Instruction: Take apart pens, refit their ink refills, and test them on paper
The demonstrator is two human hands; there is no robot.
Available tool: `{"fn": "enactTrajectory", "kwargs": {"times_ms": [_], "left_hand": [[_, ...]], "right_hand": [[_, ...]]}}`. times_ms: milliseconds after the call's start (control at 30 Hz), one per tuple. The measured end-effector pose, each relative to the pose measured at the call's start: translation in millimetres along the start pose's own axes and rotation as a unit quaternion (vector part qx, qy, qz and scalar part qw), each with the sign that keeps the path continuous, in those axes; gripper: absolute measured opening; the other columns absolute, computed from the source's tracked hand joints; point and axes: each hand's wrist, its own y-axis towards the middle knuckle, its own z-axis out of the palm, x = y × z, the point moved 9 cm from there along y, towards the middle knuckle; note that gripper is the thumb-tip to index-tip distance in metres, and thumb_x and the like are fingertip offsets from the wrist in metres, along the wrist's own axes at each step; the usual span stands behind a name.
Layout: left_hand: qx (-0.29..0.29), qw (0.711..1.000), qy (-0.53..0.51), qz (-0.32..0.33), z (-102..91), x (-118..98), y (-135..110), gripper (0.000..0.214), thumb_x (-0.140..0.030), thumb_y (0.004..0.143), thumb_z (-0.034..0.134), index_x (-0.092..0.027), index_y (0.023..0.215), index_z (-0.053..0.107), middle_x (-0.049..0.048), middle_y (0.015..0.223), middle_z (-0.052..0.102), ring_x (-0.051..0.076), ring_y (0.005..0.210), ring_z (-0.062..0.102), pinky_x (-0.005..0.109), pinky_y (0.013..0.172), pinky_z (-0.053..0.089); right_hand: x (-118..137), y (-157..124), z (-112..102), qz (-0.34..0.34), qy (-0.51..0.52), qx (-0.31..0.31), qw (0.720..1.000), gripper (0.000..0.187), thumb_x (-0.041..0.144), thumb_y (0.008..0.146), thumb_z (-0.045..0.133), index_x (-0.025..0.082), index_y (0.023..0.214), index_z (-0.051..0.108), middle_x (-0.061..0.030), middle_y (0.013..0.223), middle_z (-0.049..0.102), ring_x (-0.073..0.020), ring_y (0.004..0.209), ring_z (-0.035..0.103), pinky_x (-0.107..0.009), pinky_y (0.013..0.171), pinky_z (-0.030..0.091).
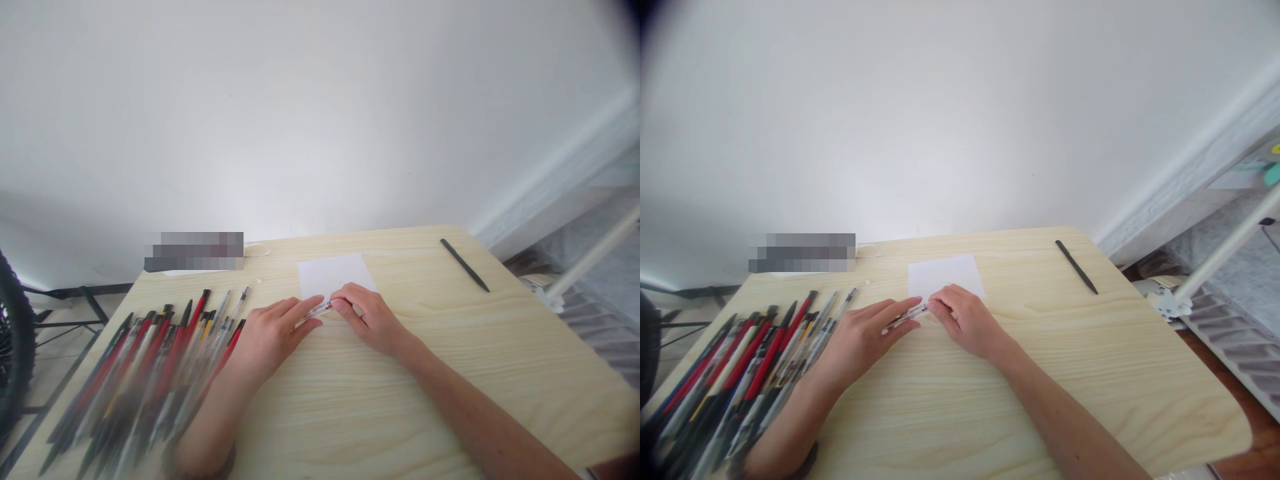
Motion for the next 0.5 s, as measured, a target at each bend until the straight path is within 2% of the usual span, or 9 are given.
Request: {"fn": "enactTrajectory", "kwargs": {"times_ms": [167, 267, 367, 500], "left_hand": [[-0.056, 0.997, -0.023, -0.045, -8.7, 14, -3, 0.023, -0.032, 0.083, 0.057, -0.018, 0.100, 0.063, 0.0015, 0.077, 0.069, 0.010, 0.055, 0.058, 0.020, 0.054, 0.045], [-0.082, 0.995, -0.043, -0.045, -10.8, 16, -5, 0.018, -0.029, 0.081, 0.060, -0.017, 0.094, 0.064, 0.0012, 0.076, 0.070, 0.010, 0.054, 0.059, 0.020, 0.054, 0.046], [-0.084, 0.994, -0.056, -0.035, -9.5, 14, -5, 0.018, -0.027, 0.080, 0.061, -0.018, 0.095, 0.065, 0.0011, 0.074, 0.070, 0.011, 0.056, 0.061, 0.021, 0.055, 0.048], [-0.062, 0.994, -0.085, -0.018, -3.9, 9, -5, 0.018, -0.025, 0.081, 0.061, -0.018, 0.096, 0.066, 0.0022, 0.080, 0.071, 0.012, 0.063, 0.064, 0.021, 0.059, 0.050]], "right_hand": [[-23, -2, -27, 0.079, 0.002, -0.080, 0.994, 0.029, 0.028, 0.091, 0.037, 0.018, 0.069, 0.052, 0.0009, 0.061, 0.051, -0.0110, 0.058, 0.047, -0.023, 0.056, 0.036], [-32, -4, -28, 0.105, 0.018, -0.071, 0.992, 0.029, 0.027, 0.091, 0.035, 0.017, 0.071, 0.054, 0.0018, 0.059, 0.050, -0.0106, 0.055, 0.046, -0.022, 0.054, 0.036], [-23, -2, -18, 0.062, 0.020, -0.013, 0.998, 0.026, 0.027, 0.091, 0.036, 0.017, 0.083, 0.059, -0.0007, 0.070, 0.057, -0.0116, 0.065, 0.053, -0.023, 0.061, 0.041], [-5, -1, -13, -0.016, -0.055, 0.014, 0.998, 0.023, 0.035, 0.086, 0.050, 0.018, 0.082, 0.064, -0.0045, 0.082, 0.061, -0.0135, 0.075, 0.057, -0.026, 0.069, 0.043]]}}
